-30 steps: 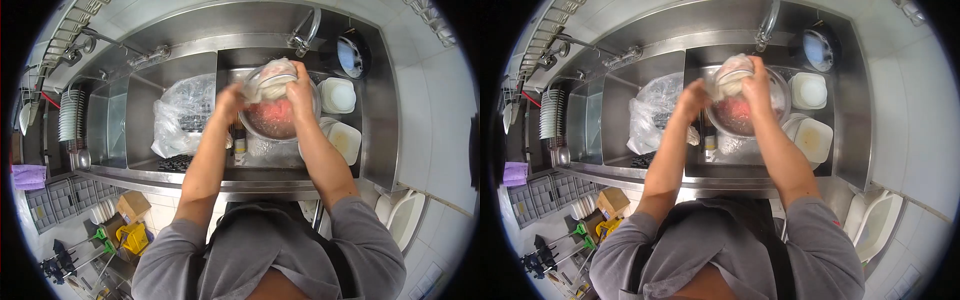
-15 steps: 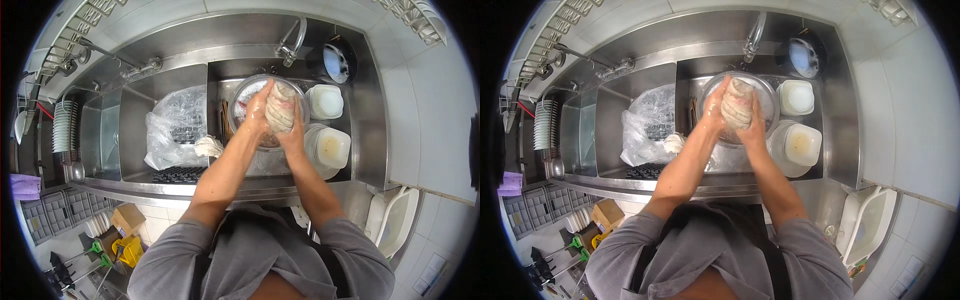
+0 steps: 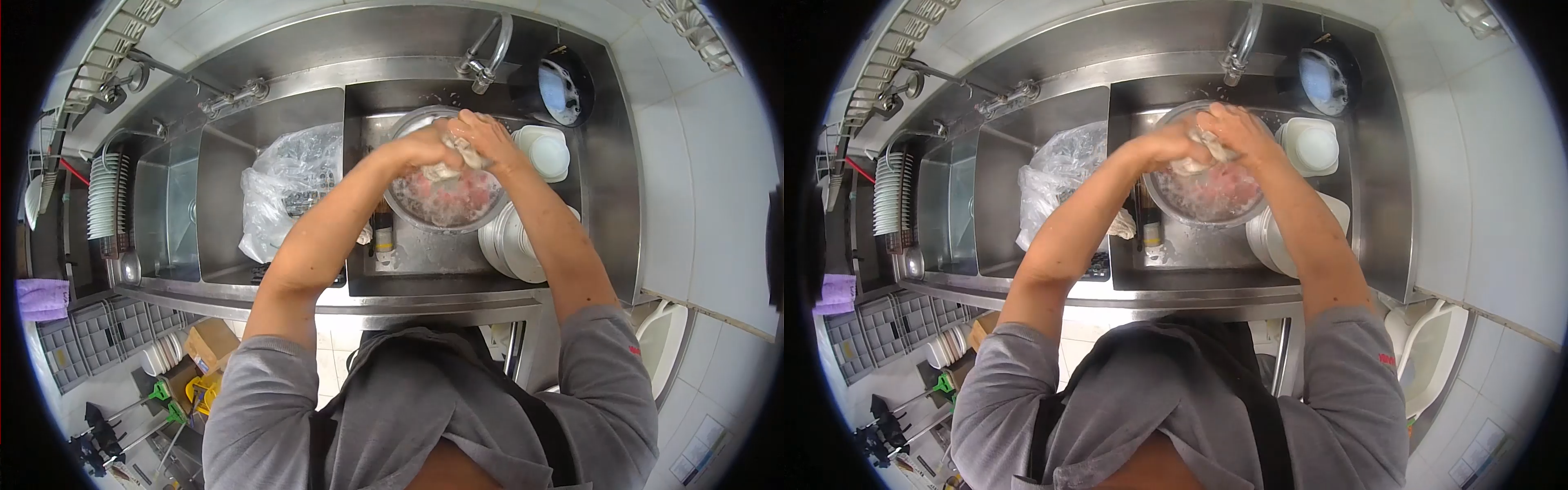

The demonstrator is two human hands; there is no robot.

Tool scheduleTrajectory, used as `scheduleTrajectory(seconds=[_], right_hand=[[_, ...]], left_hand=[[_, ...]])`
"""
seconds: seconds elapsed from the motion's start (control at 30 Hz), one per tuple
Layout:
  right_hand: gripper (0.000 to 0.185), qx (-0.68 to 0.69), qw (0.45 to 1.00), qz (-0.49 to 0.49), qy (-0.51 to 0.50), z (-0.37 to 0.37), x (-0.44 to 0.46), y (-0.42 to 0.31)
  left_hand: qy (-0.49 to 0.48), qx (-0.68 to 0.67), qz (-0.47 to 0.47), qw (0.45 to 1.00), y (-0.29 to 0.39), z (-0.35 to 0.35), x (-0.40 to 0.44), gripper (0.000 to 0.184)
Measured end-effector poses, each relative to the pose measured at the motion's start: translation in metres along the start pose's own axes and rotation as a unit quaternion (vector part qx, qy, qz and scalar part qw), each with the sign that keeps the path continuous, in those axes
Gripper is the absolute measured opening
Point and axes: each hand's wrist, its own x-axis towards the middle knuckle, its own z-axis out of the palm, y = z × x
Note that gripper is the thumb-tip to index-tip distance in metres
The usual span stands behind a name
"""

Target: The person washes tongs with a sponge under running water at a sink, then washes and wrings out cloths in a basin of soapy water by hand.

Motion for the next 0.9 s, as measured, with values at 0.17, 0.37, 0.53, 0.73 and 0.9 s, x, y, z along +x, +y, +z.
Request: scheduleTrajectory(seconds=[0.17, 0.37, 0.53, 0.73, 0.9], right_hand=[[0.029, -0.030, 0.983, 0.161, -0.087, 0.036, -0.009, -0.007], [0.061, 0.126, 0.922, 0.365, 0.009, 0.133, -0.065, -0.028], [0.062, 0.381, 0.842, 0.382, 0.001, 0.157, -0.066, -0.066], [0.065, 0.348, 0.908, 0.232, -0.013, 0.154, 0.017, -0.133], [0.070, 0.256, 0.920, 0.271, -0.122, 0.221, 0.016, -0.133]], left_hand=[[0.247, 0.390, -0.033, 0.887, -0.043, 0.031, 0.008, 0.071], [0.239, 0.551, 0.204, 0.773, -0.120, 0.032, -0.001, 0.065], [0.175, 0.177, 0.150, 0.957, -0.127, 0.001, -0.076, 0.052], [0.321, -0.369, -0.088, 0.868, -0.132, -0.088, -0.180, 0.049], [0.532, -0.022, -0.219, 0.818, -0.192, -0.079, -0.174, 0.075]])
